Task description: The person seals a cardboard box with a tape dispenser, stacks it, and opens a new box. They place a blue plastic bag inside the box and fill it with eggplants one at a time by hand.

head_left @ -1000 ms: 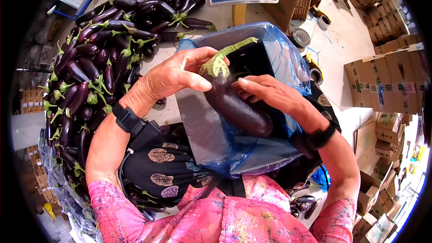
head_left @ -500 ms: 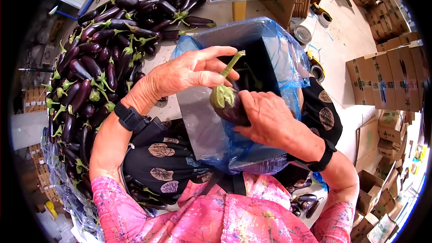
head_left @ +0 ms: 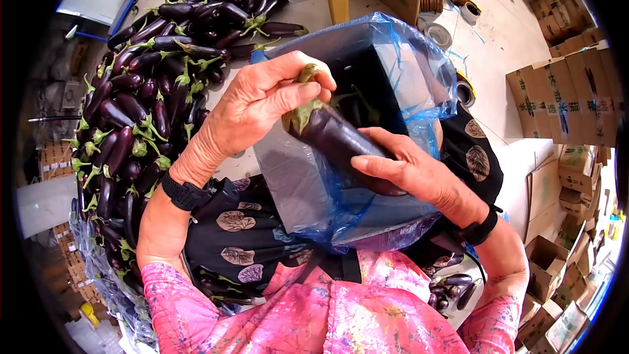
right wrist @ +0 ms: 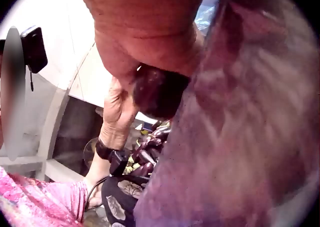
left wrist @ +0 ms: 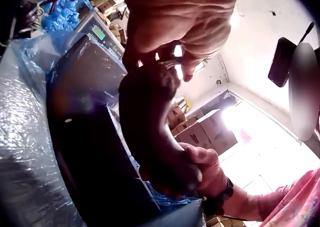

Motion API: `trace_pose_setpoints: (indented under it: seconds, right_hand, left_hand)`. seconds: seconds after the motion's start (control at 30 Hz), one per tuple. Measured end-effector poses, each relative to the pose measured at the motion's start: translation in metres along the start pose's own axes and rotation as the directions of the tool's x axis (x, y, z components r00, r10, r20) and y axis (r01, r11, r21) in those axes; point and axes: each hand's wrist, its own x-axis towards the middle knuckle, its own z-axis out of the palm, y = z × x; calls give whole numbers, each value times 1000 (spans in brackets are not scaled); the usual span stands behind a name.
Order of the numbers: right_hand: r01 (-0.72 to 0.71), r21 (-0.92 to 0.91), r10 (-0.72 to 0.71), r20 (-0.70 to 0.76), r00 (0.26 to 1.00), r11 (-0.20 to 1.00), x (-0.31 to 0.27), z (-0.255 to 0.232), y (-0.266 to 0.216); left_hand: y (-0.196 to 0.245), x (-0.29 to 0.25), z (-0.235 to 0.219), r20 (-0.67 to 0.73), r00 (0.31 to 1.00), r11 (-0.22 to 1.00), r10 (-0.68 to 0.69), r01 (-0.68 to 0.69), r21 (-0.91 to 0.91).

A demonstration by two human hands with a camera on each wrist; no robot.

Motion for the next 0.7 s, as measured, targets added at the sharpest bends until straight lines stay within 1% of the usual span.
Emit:
trace_pose_setpoints:
  seconds: [0.03, 0.1, 0.13, 0.17, 0.2, 0.27, 0.33, 0.4, 0.5, 0.63, 0.7]
  right_hand:
    - [20, -28, -23, -78, 997, 999, -1, 4, 1]
    - [55, -153, -83, -184, 979, 987, 0, 7, 10]
    - [64, -204, -114, -242, 964, 977, 0, 11, 14]
    - [70, -256, -147, -296, 944, 964, -1, 13, 16]
    - [-32, -173, -14, -255, 967, 985, -6, 11, 6]
    - [-116, 14, 117, -172, 978, 993, -17, 7, -13]
    - [-95, 228, 111, -57, 992, 969, -17, 3, -15]
    - [21, 469, -43, 37, 998, 883, -11, -1, -6]
    - [66, 545, -129, 78, 989, 836, -7, 4, -4]
    - [133, 462, -125, -48, 991, 877, -7, 7, -1]
    - [138, 451, -133, -42, 990, 882, -6, 5, 1]
  left_hand:
    - [2, 1, -2, -12, 1000, 989, -2, 4, 146]
    - [6, 3, -6, -30, 1000, 906, 6, 7, 423]
    - [5, 2, -5, -42, 998, 881, 38, -14, 473]
    - [4, 2, -2, -75, 997, 902, 35, 1, 433]
    - [5, 1, 1, -110, 993, 920, 30, 15, 392]
    - [4, 0, 5, -183, 983, 950, 14, 44, 309]
    - [0, 1, 7, -190, 980, 988, 51, -22, 152]
    - [-6, 2, 9, -172, 983, 998, 66, -69, -9]
    - [-14, 7, 6, -118, 989, 991, 93, -104, -86]
    - [-16, 8, 6, -99, 989, 979, 106, -121, -165]
    - [-15, 8, 6, -94, 990, 976, 109, -125, -180]
